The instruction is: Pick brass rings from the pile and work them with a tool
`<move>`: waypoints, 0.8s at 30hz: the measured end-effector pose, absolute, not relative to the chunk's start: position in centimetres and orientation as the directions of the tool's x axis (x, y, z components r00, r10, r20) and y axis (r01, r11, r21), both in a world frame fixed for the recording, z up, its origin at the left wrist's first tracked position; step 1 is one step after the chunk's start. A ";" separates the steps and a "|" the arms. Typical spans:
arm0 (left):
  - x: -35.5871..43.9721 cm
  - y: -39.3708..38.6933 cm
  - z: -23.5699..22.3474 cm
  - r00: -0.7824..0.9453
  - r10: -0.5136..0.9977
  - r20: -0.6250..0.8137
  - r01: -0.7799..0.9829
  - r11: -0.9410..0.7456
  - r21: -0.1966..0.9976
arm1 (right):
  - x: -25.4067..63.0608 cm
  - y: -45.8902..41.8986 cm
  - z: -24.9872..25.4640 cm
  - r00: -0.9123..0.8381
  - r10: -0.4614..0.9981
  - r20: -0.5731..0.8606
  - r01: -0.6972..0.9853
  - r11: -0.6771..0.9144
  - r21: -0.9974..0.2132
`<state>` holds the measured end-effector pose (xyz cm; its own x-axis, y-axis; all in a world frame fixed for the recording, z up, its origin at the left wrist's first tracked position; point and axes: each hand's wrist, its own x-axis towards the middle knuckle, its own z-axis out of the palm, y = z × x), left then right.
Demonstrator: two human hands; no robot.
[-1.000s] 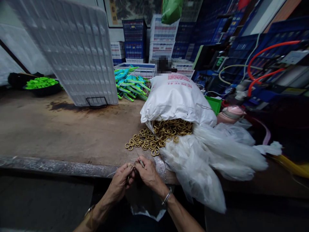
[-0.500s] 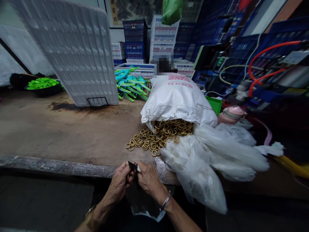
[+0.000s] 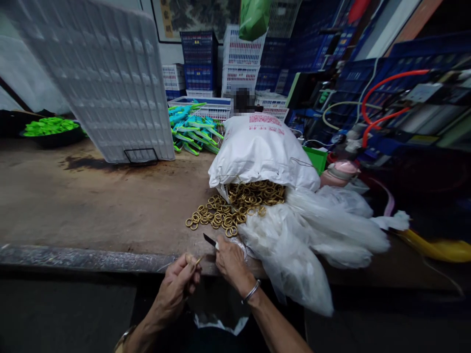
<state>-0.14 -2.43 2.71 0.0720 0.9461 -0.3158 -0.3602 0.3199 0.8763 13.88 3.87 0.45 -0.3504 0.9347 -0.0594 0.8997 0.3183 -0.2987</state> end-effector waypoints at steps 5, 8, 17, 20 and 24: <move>-0.4 -2.3 2.8 0.140 0.905 -0.401 -0.558 0.407 0.724 | 15.5 5.3 0.8 -0.137 0.987 0.086 0.955 0.154 -0.252; -0.6 -2.0 2.1 0.152 0.913 -0.378 -0.592 0.390 0.705 | 15.9 6.0 0.7 -0.072 0.992 0.102 0.974 0.092 -0.209; -1.2 -1.9 1.1 0.265 0.887 -0.379 -0.707 0.446 0.549 | 15.8 6.4 0.1 -0.054 0.994 0.100 0.972 0.075 -0.221; -1.2 -1.7 0.8 0.270 0.864 -0.425 -0.734 0.471 0.489 | 15.7 6.4 0.4 -0.074 0.991 0.114 0.911 0.113 -0.397; -0.3 -1.2 1.0 0.165 0.875 -0.456 -0.714 0.424 0.557 | 14.7 5.8 1.3 -0.095 0.991 0.092 0.652 0.132 -0.747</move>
